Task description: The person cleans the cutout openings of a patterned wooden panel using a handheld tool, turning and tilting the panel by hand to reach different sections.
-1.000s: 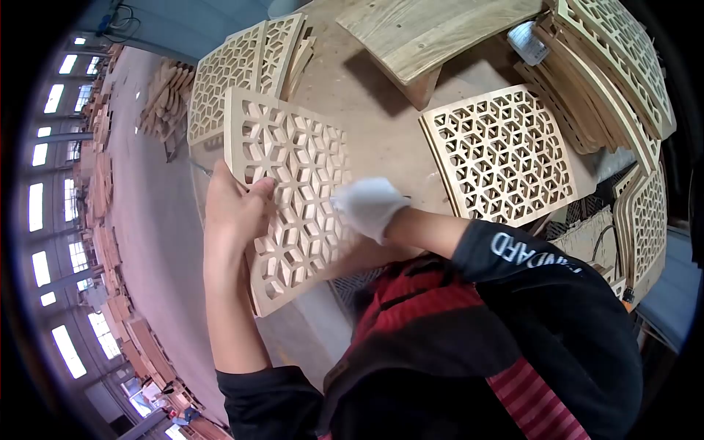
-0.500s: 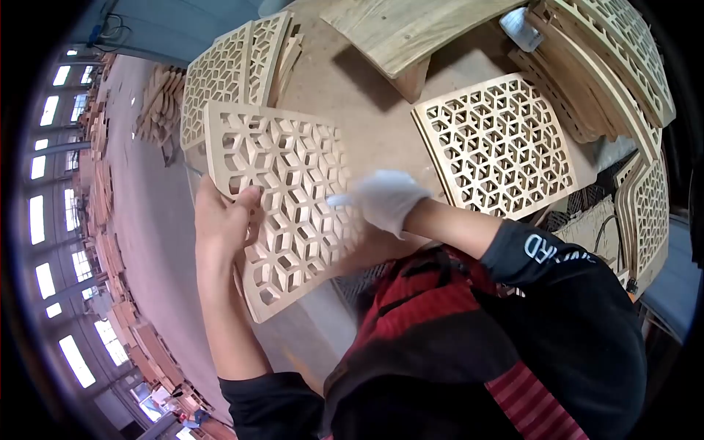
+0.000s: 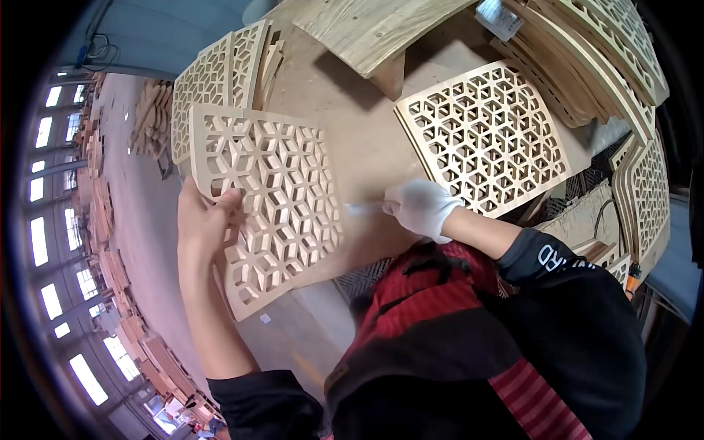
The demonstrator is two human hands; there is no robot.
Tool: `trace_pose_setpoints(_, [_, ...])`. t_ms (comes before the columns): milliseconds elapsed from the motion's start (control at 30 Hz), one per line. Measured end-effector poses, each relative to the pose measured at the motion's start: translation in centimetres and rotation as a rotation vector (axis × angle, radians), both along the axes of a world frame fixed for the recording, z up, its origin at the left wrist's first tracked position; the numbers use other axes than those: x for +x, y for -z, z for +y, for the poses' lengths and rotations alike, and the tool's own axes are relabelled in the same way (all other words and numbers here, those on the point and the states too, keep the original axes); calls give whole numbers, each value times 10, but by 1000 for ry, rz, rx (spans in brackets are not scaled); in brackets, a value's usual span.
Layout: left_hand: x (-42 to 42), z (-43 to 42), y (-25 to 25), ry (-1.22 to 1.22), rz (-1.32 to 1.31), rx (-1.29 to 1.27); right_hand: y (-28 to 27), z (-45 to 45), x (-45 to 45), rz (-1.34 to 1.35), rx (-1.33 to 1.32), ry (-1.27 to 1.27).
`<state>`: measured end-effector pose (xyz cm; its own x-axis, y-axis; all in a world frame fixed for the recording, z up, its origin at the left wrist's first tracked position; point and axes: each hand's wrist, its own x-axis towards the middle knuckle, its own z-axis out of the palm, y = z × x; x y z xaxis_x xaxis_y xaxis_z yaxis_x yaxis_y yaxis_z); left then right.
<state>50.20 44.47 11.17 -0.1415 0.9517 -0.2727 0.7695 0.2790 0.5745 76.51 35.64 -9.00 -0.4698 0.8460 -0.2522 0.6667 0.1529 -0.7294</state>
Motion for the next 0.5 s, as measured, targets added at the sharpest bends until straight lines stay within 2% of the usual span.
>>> trace_pose_setpoints(100, [-6, 4, -1, 27, -47, -50, -17, 2, -13, 32, -18, 127])
trace_pose_setpoints(133, [-2, 4, -3, -7, -51, -75, -14, 5, -18, -31, -71, 110])
trace_pose_setpoints(333, [8, 0, -4, -15, -37, -15, -10, 17, -32, 41, 17, 44])
trace_pose_setpoints(433, [2, 0, -2, -12, -20, -2, -5, 30, -37, 37, 42, 92])
trace_pose_setpoints(500, [-2, 2, -1, -2, 2, -1, -15, 38, -33, 0, 8, 17])
